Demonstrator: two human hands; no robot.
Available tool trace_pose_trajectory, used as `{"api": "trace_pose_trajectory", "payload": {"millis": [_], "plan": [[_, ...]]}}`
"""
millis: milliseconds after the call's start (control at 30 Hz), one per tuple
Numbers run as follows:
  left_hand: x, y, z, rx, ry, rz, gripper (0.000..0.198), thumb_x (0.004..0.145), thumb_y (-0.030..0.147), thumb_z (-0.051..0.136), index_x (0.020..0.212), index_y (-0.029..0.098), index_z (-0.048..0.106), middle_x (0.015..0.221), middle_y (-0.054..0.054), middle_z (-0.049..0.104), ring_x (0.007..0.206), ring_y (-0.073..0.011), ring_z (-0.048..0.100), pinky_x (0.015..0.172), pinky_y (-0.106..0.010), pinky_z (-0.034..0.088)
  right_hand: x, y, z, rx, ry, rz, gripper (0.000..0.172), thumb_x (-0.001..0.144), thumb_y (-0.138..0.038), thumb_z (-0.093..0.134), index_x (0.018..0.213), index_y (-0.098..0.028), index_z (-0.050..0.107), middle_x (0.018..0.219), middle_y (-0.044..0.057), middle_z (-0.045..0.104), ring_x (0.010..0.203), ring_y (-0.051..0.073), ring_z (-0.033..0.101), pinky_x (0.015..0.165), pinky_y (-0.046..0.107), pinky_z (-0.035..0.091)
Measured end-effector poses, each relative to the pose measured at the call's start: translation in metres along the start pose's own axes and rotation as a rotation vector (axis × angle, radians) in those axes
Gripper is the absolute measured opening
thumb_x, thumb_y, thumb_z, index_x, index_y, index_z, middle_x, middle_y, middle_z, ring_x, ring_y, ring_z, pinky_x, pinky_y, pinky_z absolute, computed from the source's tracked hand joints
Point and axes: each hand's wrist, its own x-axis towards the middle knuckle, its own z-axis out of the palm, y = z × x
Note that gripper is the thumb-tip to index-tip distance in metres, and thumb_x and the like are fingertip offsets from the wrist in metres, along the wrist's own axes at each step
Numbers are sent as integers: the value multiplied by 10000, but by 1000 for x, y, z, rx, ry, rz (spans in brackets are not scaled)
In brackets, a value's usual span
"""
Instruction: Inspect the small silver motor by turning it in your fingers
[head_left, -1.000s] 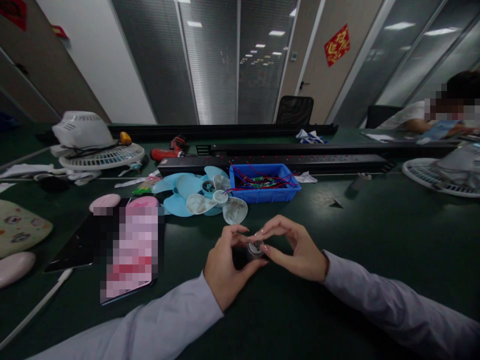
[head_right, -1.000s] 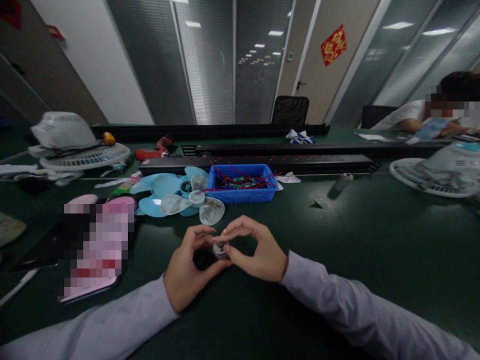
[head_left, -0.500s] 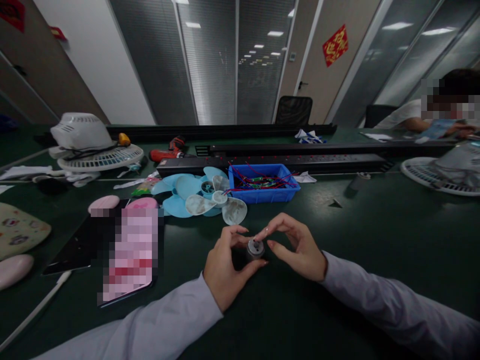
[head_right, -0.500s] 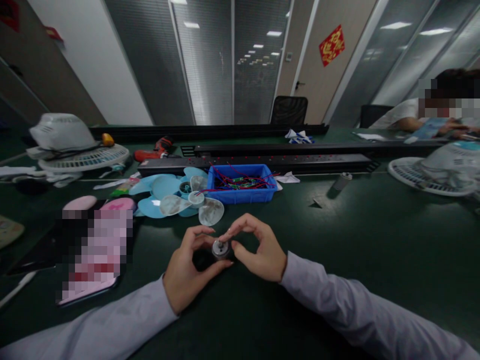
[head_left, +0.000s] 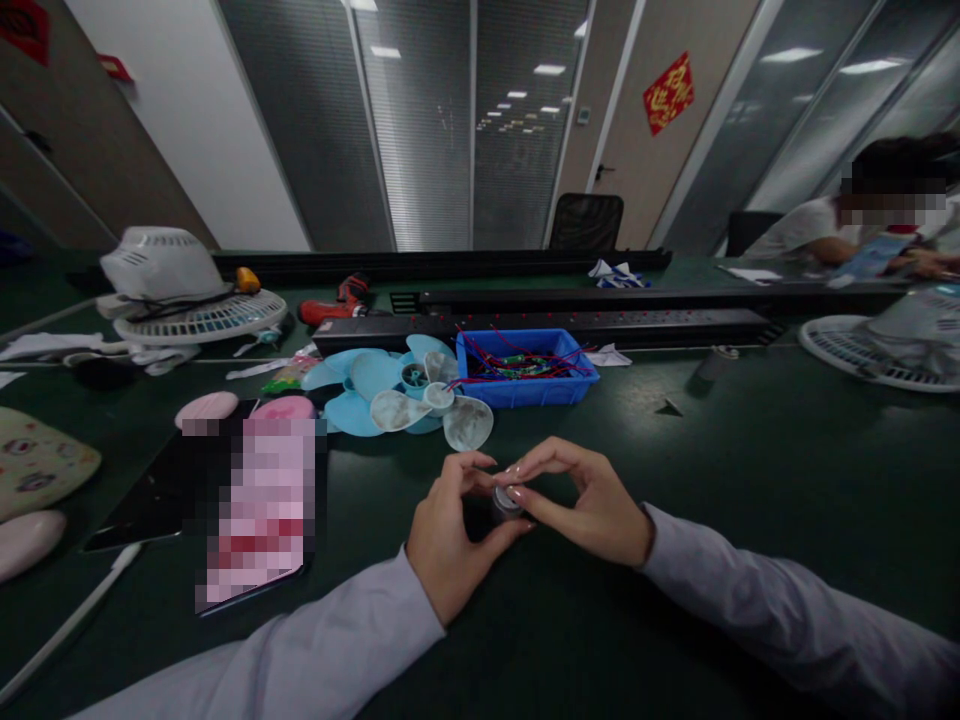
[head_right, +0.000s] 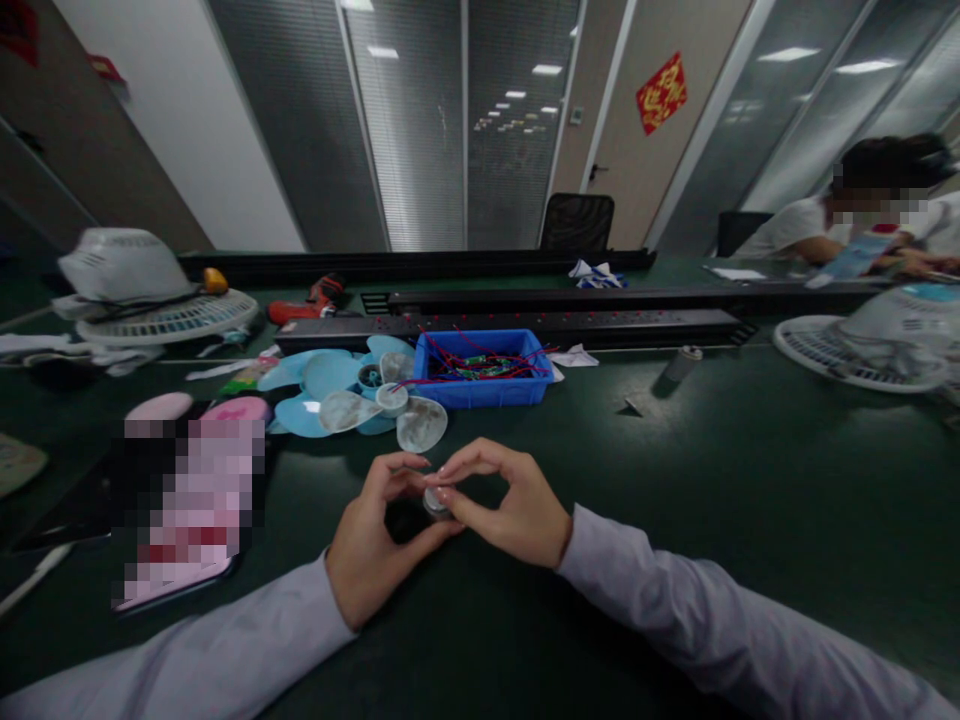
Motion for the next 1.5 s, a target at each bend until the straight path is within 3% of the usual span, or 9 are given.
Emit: {"api": "trace_pose_trajectory", "payload": {"millis": [133, 267, 667, 833, 967, 1133, 1500], "plan": [[0, 2, -1, -8, -5, -6, 586, 680, 234, 798, 1105, 250, 394, 915, 3, 670, 880, -218, 663, 813, -409, 484, 1, -2, 2, 1, 43, 36, 128, 778, -170, 731, 801, -189, 606, 812, 49, 747, 795, 183, 734, 736, 300, 587], [0, 2, -1, 9, -10, -8, 596, 673, 236, 804, 1103, 251, 391, 899, 10, 668, 868, -219, 668, 801, -404, 483, 0, -1, 6, 24, 92, 2, 213, 783, -128, 712, 733, -208, 521, 772, 29, 732, 795, 177, 732, 733, 298, 582], [1, 1, 1, 28, -9, -1, 590, 679, 260, 801, 1105, 251, 394, 889, 10, 668, 851, -220, 671, 783, -392, 488, -2, 1, 9, -69, 153, -125, 303, 797, -101, 707, 712, -220, 442, 808, 9, 720, 795, 159, 720, 742, 291, 552], [0, 1, 0, 21, -18, 12, 564, 698, 259, 782, 1108, 253, 395, 908, 6, 667, 860, -218, 667, 789, -392, 489, -2, 2, 10, -185, 155, -112, 244, 769, -145, 749, 818, -218, 521, 798, -4, 684, 755, 152, 701, 714, 280, 547], [1, 2, -1, 16, -20, 31, 546, 699, 252, 776, 1097, 249, 403, 919, -1, 670, 868, -219, 658, 799, -400, 488, -2, 1, 8, -297, 113, -191, 232, 805, -144, 717, 996, -213, 608, 917, 26, 720, 838, 157, 699, 771, 286, 545], [1, 2, -1, 19, -8, 25, 543, 688, 262, 780, 1088, 246, 413, 915, -7, 665, 867, -221, 655, 795, -398, 494, -2, 0, 5, -365, 70, -312, 145, 840, -130, 676, 949, -223, 657, 883, 16, 757, 807, 158, 705, 751, 292, 543], [0, 1, 0, 12, -24, 21, 504, 720, 230, 739, 1097, 246, 404, 891, -3, 669, 844, -217, 667, 784, -394, 497, -8, 1, 8, -168, 94, -131, 156, 795, -131, 665, 917, -206, 604, 865, 47, 707, 812, 186, 693, 753, 340, 563]]}}
